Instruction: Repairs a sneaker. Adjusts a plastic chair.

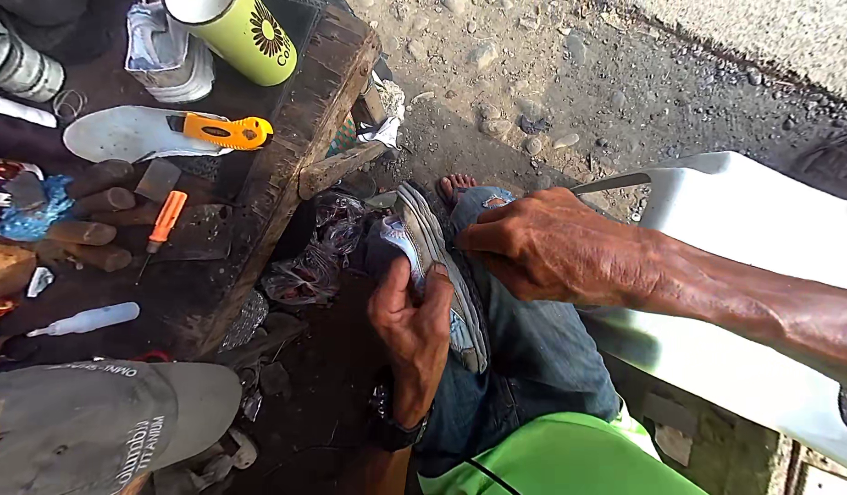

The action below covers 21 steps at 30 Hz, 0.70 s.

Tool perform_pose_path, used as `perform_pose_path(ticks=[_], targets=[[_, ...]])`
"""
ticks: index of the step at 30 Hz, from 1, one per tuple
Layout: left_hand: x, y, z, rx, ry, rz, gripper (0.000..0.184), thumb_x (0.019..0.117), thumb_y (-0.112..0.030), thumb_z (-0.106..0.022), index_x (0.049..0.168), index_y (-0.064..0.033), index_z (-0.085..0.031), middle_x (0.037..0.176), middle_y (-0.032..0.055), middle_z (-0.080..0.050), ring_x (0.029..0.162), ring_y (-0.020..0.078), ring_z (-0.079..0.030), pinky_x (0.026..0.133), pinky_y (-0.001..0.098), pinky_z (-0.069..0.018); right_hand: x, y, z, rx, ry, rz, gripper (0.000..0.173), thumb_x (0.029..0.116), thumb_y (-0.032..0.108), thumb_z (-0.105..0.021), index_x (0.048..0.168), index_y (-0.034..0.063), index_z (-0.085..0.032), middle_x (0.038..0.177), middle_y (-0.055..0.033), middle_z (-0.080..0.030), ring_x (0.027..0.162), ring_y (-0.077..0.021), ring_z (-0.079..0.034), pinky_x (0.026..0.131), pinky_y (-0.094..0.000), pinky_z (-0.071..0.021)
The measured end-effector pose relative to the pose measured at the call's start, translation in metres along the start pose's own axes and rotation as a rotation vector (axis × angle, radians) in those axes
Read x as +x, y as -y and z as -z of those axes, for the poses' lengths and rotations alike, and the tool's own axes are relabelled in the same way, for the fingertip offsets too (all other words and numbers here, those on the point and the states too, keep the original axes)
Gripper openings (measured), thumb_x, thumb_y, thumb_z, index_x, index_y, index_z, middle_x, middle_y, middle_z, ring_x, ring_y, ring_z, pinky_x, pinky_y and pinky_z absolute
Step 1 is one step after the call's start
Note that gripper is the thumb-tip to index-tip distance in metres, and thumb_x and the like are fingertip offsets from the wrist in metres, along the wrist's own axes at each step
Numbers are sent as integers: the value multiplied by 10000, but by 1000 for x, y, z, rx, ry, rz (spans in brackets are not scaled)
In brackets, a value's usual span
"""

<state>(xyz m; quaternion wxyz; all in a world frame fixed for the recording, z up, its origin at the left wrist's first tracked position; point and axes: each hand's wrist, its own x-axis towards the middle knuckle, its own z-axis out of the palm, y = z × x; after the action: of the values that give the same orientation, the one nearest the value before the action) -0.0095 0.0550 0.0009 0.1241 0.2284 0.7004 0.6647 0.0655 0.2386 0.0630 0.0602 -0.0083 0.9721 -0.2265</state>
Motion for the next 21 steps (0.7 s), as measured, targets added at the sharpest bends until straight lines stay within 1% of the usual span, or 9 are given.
perform_pose_path(ticks=[6, 10, 13, 14, 16, 17, 19, 20, 21], targets=[[1, 1, -1, 50, -1, -49, 92, 850, 9, -617, 902, 34, -688, 777, 19, -674, 709, 59, -660, 621, 209, -565, 12, 4, 3, -23, 40, 7, 217, 977, 317, -544, 858, 211, -691, 663, 53, -570, 598, -130, -584, 491, -353, -411], [0, 4, -1, 55, -6, -76, 92, 846, 3, -625, 903, 37, -688, 794, 23, -676, 733, 60, -662, 648, 211, -570, 21, 9, 1, -37, 32, 2, 203, 926, 302, -579, 763, 196, -639, 611, 53, -531, 551, -131, -557, 468, -356, -391], [1, 6, 0, 47, 8, -84, 99, 846, 2, -620, 911, 37, -686, 790, 19, -672, 727, 58, -657, 643, 209, -565, 23, 10, -5, -21, -17, -5, 201, 904, 294, -586, 744, 179, -622, 603, 42, -523, 546, -138, -557, 462, -356, -391], [2, 5, 1, 32, 34, -70, 100, 855, 1, -619, 928, 35, -677, 795, 20, -671, 728, 64, -658, 643, 215, -567, 22, 9, -8, -10, -49, 5, 198, 909, 287, -580, 752, 172, -623, 608, 38, -526, 549, -138, -561, 463, -354, -397], [5, 0, 10, -36, 161, -4, 147, 915, -21, -620, 1038, 50, -656, 870, 44, -693, 771, 95, -685, 680, 243, -597, 18, 1, -10, 4, -79, 46, 187, 932, 276, -567, 809, 163, -651, 636, 35, -551, 566, -135, -577, 475, -352, -417], [8, -3, 18, -78, 256, 31, 189, 961, -73, -625, 1102, 52, -645, 918, 55, -703, 796, 114, -693, 701, 261, -607, 14, -3, -8, 5, -81, 64, 188, 949, 273, -561, 839, 159, -662, 653, 33, -564, 576, -136, -585, 478, -353, -426], [18, -6, 40, -114, 413, 84, 293, 1025, -229, -607, 1163, 25, -656, 955, 60, -720, 819, 147, -705, 725, 302, -619, 7, -10, -7, -11, -80, 83, 175, 973, 263, -559, 891, 154, -668, 708, 22, -585, 616, -150, -606, 501, -361, -458], [23, -6, 51, -94, 452, 90, 335, 1038, -270, -593, 1199, 14, -668, 959, 60, -731, 823, 156, -708, 734, 314, -616, 4, -13, -8, -16, -83, 83, 175, 989, 261, -557, 923, 148, -674, 746, 13, -595, 653, -159, -618, 527, -364, -477], [27, -4, 62, -49, 482, 87, 344, 1040, -271, -591, 1230, 4, -671, 968, 63, -737, 828, 164, -712, 742, 320, -616, 1, -16, -10, -17, -92, 79, 181, 1002, 266, -550, 943, 148, -674, 771, 10, -599, 679, -162, -623, 543, -363, -484]])
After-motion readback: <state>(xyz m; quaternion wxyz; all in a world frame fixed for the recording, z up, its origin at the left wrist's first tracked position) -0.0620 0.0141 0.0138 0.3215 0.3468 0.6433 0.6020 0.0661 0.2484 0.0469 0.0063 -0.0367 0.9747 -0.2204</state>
